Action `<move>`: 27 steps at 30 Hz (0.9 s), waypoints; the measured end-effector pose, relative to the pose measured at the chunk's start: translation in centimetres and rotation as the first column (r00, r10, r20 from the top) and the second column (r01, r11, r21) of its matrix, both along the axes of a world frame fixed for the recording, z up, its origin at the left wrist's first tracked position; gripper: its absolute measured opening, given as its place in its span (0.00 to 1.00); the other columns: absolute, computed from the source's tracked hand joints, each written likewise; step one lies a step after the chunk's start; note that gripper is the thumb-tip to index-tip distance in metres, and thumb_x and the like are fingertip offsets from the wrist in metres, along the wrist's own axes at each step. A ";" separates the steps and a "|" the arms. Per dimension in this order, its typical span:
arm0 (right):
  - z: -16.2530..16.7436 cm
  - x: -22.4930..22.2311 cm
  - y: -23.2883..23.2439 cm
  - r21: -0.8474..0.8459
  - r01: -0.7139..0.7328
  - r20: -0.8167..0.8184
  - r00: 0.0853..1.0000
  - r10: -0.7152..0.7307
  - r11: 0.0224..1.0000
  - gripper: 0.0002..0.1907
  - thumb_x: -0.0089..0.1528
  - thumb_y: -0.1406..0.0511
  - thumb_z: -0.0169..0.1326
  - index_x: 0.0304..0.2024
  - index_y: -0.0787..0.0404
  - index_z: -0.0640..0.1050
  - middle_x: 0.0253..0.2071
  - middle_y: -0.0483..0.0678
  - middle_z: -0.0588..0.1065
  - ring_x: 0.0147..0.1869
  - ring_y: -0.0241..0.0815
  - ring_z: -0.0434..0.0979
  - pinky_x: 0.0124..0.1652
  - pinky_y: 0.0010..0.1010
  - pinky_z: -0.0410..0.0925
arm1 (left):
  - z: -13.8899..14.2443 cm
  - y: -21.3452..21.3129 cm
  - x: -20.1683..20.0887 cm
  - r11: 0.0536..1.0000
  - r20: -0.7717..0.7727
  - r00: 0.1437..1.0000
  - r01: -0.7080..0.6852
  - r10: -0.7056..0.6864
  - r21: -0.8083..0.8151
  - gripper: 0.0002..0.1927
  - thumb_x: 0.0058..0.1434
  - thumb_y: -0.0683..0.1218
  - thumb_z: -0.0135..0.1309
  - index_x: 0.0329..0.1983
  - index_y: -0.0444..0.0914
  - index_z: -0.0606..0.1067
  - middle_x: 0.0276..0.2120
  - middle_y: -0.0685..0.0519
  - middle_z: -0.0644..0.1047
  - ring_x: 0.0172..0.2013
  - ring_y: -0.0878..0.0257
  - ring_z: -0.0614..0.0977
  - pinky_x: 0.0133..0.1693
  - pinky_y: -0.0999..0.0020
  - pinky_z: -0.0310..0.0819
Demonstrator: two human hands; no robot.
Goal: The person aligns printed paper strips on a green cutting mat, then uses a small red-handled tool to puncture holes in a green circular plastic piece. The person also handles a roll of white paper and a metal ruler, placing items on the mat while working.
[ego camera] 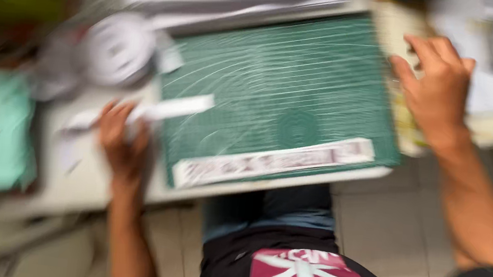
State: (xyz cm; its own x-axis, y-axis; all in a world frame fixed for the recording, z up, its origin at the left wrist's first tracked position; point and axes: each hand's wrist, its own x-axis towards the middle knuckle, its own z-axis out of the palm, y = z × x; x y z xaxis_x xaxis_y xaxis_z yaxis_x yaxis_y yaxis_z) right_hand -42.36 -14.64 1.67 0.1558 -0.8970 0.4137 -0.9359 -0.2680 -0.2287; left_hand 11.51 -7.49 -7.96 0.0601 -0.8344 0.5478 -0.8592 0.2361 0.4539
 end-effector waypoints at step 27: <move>-0.8 20.6 -4.9 0.567 -0.622 0.474 0.783 0.403 0.541 0.09 0.63 0.61 0.58 0.39 0.61 0.81 0.32 0.45 0.78 0.34 0.36 0.75 0.33 0.28 0.69 | 8.7 -3.8 -6.5 0.807 -0.050 0.899 0.414 -0.436 0.421 0.13 0.66 0.52 0.58 0.35 0.38 0.79 0.22 0.50 0.78 0.24 0.54 0.79 0.37 0.54 0.71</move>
